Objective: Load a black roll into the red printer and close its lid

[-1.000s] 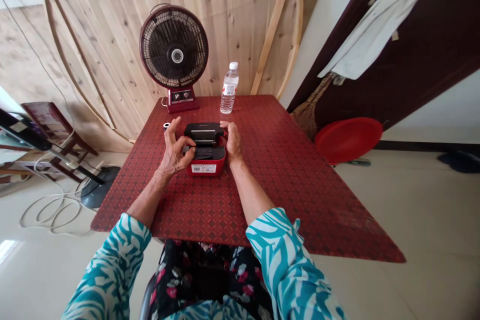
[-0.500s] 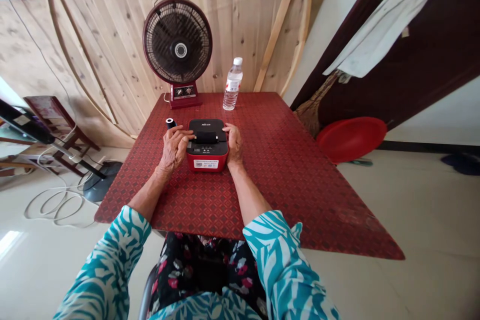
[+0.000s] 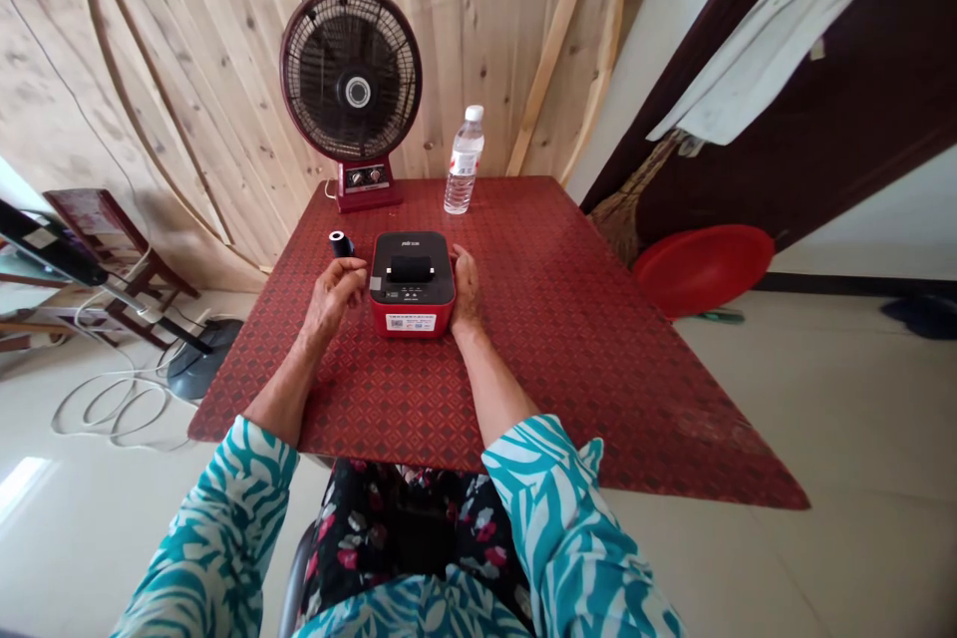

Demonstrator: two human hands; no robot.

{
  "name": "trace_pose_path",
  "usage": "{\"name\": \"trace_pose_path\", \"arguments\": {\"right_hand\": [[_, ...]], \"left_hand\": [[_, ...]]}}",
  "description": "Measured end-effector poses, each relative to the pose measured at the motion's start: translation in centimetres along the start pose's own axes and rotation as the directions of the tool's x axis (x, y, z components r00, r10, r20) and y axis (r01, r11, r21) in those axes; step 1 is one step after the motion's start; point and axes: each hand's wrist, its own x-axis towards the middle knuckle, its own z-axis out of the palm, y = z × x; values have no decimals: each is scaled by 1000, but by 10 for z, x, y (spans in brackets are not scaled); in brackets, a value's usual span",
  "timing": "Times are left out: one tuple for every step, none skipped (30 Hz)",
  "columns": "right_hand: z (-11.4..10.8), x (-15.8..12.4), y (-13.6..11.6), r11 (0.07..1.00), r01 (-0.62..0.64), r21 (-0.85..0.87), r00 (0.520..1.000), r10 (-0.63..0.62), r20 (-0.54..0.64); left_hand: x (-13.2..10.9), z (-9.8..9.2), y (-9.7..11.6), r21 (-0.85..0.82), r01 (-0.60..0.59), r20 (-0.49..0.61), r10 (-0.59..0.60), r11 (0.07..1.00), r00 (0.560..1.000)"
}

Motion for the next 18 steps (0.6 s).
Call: {"name": "trace_pose_path", "arguments": {"right_hand": [[0,0,1,1000,3,-14,1000,-3,5],[-1,1,1,1000,8,-25,1000,-8,9],[-1,1,2,999,13,-35,1000,-12,13],[-2,2,2,999,19,-46,1000,-18,19],[-2,2,2,998,24,-54,999,-23,24],[-3,2,3,998,28,-61,999,-27,25],[-3,2,3,997,30,-66,999,-28,27],[-3,3,4,997,29,-70,999,-27,27],[-3,3,4,997,26,-72,999,-25,25],[-2,3,5,997,23,-71,1000,-22,19],[-2,3,5,998,20,-67,1000,-19,13],[-1,3,5,998,18,-61,1000,-17,10],[0,3,5,998,17,-55,1000,-16,10],[0,3,5,999,17,-48,1000,-16,12],[1,3,5,999,16,-44,1000,-16,15],[1,3,5,999,16,-44,1000,-15,23],[1,3,5,999,15,-48,999,-14,32],[1,3,5,998,16,-52,999,-14,41]], "left_hand": [[1,1,1,-36,64,40,-63,997,997],[1,3,2,-71,106,66,-102,992,993],[0,4,3,-103,130,83,-122,986,989],[0,6,4,-132,142,93,-130,981,987],[-1,7,6,-157,151,98,-136,976,986],[-2,8,7,-176,161,103,-144,971,984],[-2,9,8,-192,174,108,-155,966,982],[-3,10,9,-208,191,113,-170,959,979],[-3,10,9,-226,210,117,-188,951,975],[-3,10,9,-244,230,119,-206,942,971],[-2,10,10,-259,250,122,-225,933,967],[-2,9,10,-270,270,127,-244,924,961],[-1,9,10,-278,291,134,-263,916,956],[0,8,9,-283,313,145,-282,907,948],[2,7,9,-289,338,160,-303,896,940],[3,7,9,-295,365,178,-324,883,929],[5,6,8,-303,390,194,-345,869,919],[6,6,7,-312,412,207,-362,856,909]]}}
